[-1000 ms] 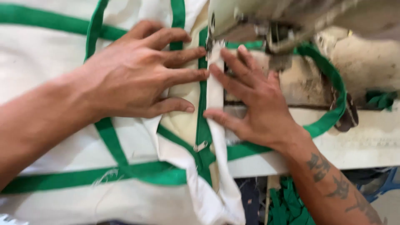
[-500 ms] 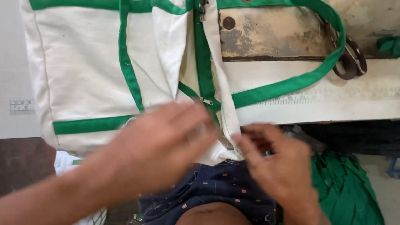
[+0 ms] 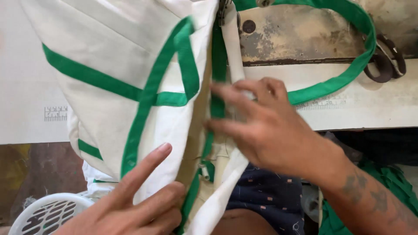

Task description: Sewing a zipper onto a canvas tote bag using an industrial sewing machine.

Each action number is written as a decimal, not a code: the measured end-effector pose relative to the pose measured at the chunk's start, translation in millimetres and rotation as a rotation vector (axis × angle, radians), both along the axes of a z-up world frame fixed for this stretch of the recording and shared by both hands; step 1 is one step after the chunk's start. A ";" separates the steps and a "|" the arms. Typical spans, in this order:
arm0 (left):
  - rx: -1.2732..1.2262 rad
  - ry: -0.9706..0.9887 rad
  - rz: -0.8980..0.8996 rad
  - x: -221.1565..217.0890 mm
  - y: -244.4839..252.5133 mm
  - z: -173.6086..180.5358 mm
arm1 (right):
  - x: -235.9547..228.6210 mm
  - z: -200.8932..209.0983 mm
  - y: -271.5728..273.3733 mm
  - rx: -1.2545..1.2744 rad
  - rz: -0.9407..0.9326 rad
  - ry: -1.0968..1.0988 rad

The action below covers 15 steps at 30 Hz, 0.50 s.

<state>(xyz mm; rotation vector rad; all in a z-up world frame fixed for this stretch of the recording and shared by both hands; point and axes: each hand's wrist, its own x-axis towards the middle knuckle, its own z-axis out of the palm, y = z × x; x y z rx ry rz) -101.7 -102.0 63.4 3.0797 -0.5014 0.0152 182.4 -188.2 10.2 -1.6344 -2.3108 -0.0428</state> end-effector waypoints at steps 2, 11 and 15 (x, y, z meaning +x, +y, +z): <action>-0.195 0.144 0.030 9.0 9.7 3.1 | -10.8 11.0 -11.3 0.042 0.099 0.017; -0.565 -0.258 0.254 95.6 58.4 -15.1 | -38.9 -30.2 -109.5 0.212 -0.841 0.942; -0.396 -0.307 0.285 103.5 55.0 -64.9 | -35.7 -69.9 -113.1 -0.334 -0.887 1.131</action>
